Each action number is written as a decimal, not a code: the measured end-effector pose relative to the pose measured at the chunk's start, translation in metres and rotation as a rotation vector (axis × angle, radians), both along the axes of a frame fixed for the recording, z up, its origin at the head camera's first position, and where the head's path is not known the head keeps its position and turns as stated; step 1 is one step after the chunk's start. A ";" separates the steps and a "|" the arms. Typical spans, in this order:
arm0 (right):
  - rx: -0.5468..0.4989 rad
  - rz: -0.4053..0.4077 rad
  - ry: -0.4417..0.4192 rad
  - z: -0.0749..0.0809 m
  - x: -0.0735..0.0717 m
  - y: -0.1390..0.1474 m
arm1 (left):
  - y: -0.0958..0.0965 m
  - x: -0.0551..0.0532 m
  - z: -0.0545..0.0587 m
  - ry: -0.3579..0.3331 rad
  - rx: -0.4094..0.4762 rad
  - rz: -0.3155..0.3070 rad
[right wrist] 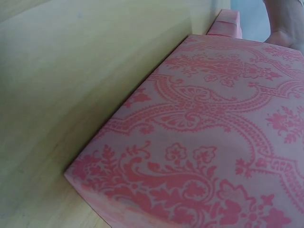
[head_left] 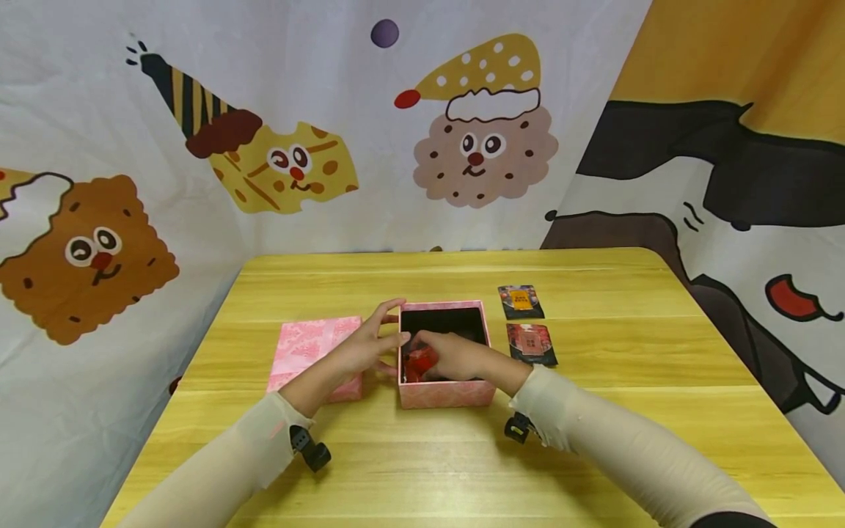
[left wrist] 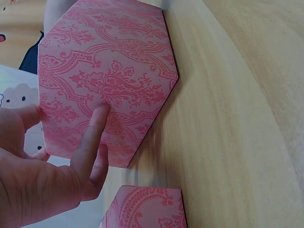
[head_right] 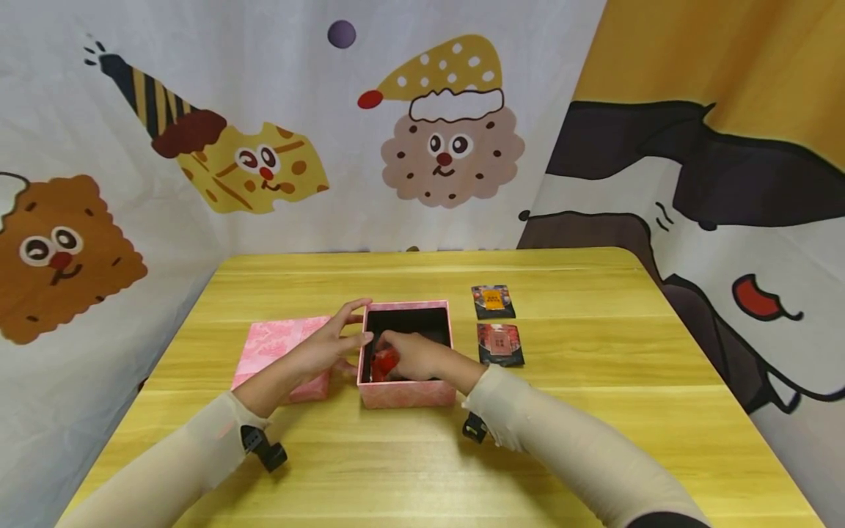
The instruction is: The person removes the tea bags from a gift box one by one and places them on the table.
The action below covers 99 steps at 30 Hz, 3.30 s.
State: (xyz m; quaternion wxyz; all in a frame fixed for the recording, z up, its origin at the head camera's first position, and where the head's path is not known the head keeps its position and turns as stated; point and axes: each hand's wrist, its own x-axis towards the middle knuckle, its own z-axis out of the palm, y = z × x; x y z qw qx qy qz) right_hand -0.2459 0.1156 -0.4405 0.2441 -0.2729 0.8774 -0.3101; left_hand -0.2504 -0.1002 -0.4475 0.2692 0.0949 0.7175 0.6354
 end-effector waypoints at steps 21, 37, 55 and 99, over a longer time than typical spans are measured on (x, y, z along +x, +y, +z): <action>-0.138 -0.181 0.126 0.001 -0.001 0.002 | 0.002 -0.002 -0.001 -0.002 -0.015 0.009; -0.309 -0.309 0.099 0.006 -0.002 0.005 | 0.001 -0.002 -0.001 -0.008 -0.025 0.014; -0.392 -0.343 0.061 0.024 0.001 0.016 | 0.000 -0.002 -0.001 -0.003 -0.034 0.011; -0.448 -0.498 -0.038 0.043 -0.003 0.094 | 0.001 -0.003 -0.005 -0.002 -0.035 0.011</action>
